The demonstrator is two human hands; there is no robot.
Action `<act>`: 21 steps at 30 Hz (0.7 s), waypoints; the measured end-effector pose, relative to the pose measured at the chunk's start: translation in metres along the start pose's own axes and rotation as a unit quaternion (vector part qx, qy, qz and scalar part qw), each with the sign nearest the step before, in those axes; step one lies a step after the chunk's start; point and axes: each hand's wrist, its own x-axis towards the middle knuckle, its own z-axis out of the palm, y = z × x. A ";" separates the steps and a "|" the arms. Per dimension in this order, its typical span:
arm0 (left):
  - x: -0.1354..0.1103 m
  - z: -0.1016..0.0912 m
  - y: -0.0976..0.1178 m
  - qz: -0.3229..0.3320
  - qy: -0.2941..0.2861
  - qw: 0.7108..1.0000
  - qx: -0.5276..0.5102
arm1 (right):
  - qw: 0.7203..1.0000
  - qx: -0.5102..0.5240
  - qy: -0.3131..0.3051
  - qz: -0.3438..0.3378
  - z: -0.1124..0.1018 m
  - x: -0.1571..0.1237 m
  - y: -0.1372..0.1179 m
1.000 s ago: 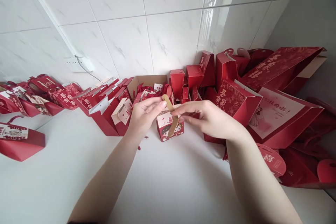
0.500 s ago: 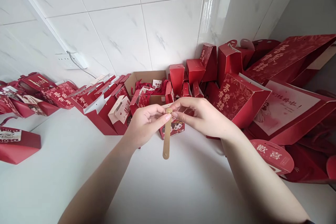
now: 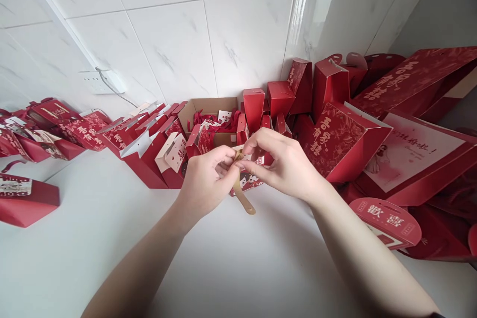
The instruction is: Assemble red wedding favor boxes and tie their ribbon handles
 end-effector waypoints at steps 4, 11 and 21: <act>-0.002 0.000 -0.002 0.037 0.019 0.998 0.050 | 1.000 -0.007 0.002 -0.004 0.001 0.000 0.002; -0.005 0.004 -0.006 0.090 0.060 0.985 0.132 | 1.000 -0.013 0.010 0.003 0.001 0.001 0.001; -0.007 0.012 -0.012 0.177 0.128 0.949 0.228 | 0.999 0.002 0.033 0.002 0.008 0.000 -0.002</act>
